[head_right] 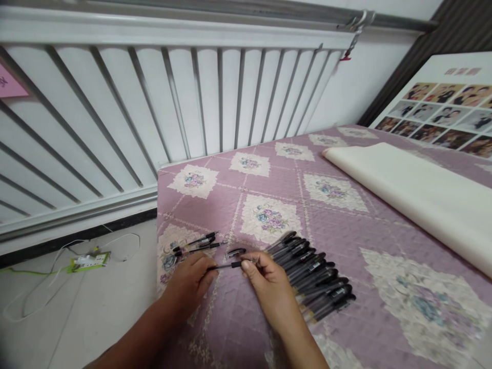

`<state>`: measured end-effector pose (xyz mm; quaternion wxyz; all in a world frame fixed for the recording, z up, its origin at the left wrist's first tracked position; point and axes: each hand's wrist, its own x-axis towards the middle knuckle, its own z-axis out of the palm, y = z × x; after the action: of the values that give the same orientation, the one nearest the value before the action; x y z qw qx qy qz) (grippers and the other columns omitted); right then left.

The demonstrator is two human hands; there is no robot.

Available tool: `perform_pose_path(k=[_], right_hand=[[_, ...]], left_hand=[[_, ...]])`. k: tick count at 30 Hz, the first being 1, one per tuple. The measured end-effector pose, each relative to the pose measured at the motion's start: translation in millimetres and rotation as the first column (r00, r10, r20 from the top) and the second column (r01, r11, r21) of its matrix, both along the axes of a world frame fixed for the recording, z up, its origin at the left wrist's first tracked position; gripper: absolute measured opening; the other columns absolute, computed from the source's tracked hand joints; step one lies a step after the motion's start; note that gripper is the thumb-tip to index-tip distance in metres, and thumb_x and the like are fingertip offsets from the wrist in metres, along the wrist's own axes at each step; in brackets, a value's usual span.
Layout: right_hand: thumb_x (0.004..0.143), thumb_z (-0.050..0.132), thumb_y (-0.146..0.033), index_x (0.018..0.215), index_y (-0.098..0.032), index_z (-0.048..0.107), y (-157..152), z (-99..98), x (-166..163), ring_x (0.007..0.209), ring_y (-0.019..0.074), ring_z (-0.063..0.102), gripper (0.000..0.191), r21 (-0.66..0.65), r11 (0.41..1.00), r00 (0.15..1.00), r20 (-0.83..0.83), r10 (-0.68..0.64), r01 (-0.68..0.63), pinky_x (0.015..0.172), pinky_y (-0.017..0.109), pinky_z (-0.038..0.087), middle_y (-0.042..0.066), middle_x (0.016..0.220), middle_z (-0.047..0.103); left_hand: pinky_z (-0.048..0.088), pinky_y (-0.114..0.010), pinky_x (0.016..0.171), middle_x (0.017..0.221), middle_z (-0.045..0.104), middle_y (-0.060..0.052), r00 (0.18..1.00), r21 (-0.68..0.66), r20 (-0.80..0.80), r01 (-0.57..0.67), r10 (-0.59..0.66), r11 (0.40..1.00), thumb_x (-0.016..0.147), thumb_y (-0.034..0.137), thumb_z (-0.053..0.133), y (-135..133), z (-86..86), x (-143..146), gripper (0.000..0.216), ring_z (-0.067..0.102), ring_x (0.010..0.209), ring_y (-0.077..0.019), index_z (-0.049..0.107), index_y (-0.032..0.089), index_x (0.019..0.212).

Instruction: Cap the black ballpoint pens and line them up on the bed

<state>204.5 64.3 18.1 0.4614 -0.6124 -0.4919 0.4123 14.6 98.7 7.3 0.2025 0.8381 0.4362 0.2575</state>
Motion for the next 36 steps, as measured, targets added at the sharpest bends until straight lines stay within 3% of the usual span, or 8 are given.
perform_pose_path(k=[5,8,12,16,19,26,32,36], right_hand=[[0.085,0.052,-0.043,0.097,-0.018,0.064,-2,-1.1,1,0.063,0.0152,0.056,0.031,0.033,0.999,0.999,0.032,-0.024,0.023,0.058,0.026,0.045,0.001,0.069,0.062],[0.088,0.046,-0.038,0.105,-0.020,0.063,-1,-2.1,0,0.079,0.0196,0.061,0.030,0.200,0.978,0.952,0.282,-0.117,0.061,0.073,0.033,0.047,0.006,0.086,0.068],[0.085,0.050,-0.027,0.106,-0.022,0.065,4,-8.2,-8,0.106,0.0281,0.054,0.026,0.300,0.948,0.682,0.715,-0.152,-0.103,0.091,0.046,0.037,0.008,0.107,0.068],[0.084,0.049,-0.021,0.126,-0.025,0.052,6,-20.2,-16,0.124,0.0328,0.040,0.042,0.191,0.975,0.454,0.883,-0.121,-0.111,0.096,0.061,0.023,0.007,0.131,0.055],[0.085,0.049,-0.021,0.133,-0.027,0.043,5,-26.2,-19,0.131,0.0327,0.031,0.049,0.100,0.979,0.366,0.930,-0.029,-0.175,0.097,0.065,0.015,0.006,0.138,0.048],[0.085,0.056,-0.022,0.107,-0.030,0.063,6,-25.2,-23,0.114,0.0274,0.050,0.024,0.106,0.971,0.437,0.899,0.000,-0.217,0.100,0.059,0.008,0.004,0.112,0.067],[0.081,0.062,-0.020,0.091,-0.025,0.067,2,-15.8,-27,0.093,0.0265,0.056,0.012,0.046,0.971,0.485,0.871,0.075,-0.233,0.087,0.048,0.033,0.005,0.088,0.068],[0.084,0.054,-0.015,0.102,-0.019,0.061,-4,-6.3,-30,0.094,0.0233,0.056,0.020,0.083,0.956,0.665,0.735,0.132,-0.281,0.082,0.037,0.042,0.008,0.098,0.063]], left_hand=[[0.043,-0.030,0.072,0.084,0.060,-0.004,0.995,-0.068,0.089,-0.034,0.040,0.997,0.085,0.019,0.048,0,-1.2,-2,0.009,0.056,0.081,-0.0186,0.057,0.019,0.086],[0.041,-0.029,0.072,0.085,0.059,-0.003,0.976,-0.109,0.193,-0.082,0.102,0.991,0.086,0.020,0.047,2,-3.2,-3,0.009,0.055,0.080,-0.0174,0.055,0.019,0.090],[0.041,-0.027,0.070,0.083,0.059,-0.002,0.937,-0.158,0.299,-0.140,0.182,0.977,0.086,0.022,0.047,7,-3.7,-5,0.010,0.054,0.077,-0.0161,0.055,0.020,0.091],[0.041,-0.026,0.068,0.081,0.059,-0.001,0.916,-0.189,0.332,-0.167,0.223,0.968,0.085,0.022,0.048,8,-2.2,-5,0.009,0.054,0.074,-0.0155,0.056,0.020,0.087],[0.041,-0.026,0.068,0.081,0.059,0.000,0.909,-0.199,0.343,-0.174,0.235,0.964,0.084,0.023,0.049,8,-3.1,-3,0.009,0.055,0.074,-0.0153,0.057,0.020,0.087],[0.042,-0.027,0.072,0.084,0.061,-0.001,0.895,-0.198,0.375,-0.176,0.240,0.964,0.085,0.025,0.049,9,-4.9,-5,0.012,0.056,0.079,-0.0154,0.059,0.020,0.089],[0.039,-0.025,0.065,0.073,0.056,0.000,0.920,-0.116,0.358,-0.128,0.162,0.985,0.084,0.028,0.051,10,-1.6,-7,0.013,0.052,0.071,-0.0146,0.061,0.019,0.081],[0.038,-0.025,0.062,0.069,0.052,0.001,0.924,-0.101,0.353,-0.119,0.147,0.988,0.083,0.028,0.052,10,-0.9,-8,0.015,0.050,0.068,-0.0142,0.058,0.018,0.072]])
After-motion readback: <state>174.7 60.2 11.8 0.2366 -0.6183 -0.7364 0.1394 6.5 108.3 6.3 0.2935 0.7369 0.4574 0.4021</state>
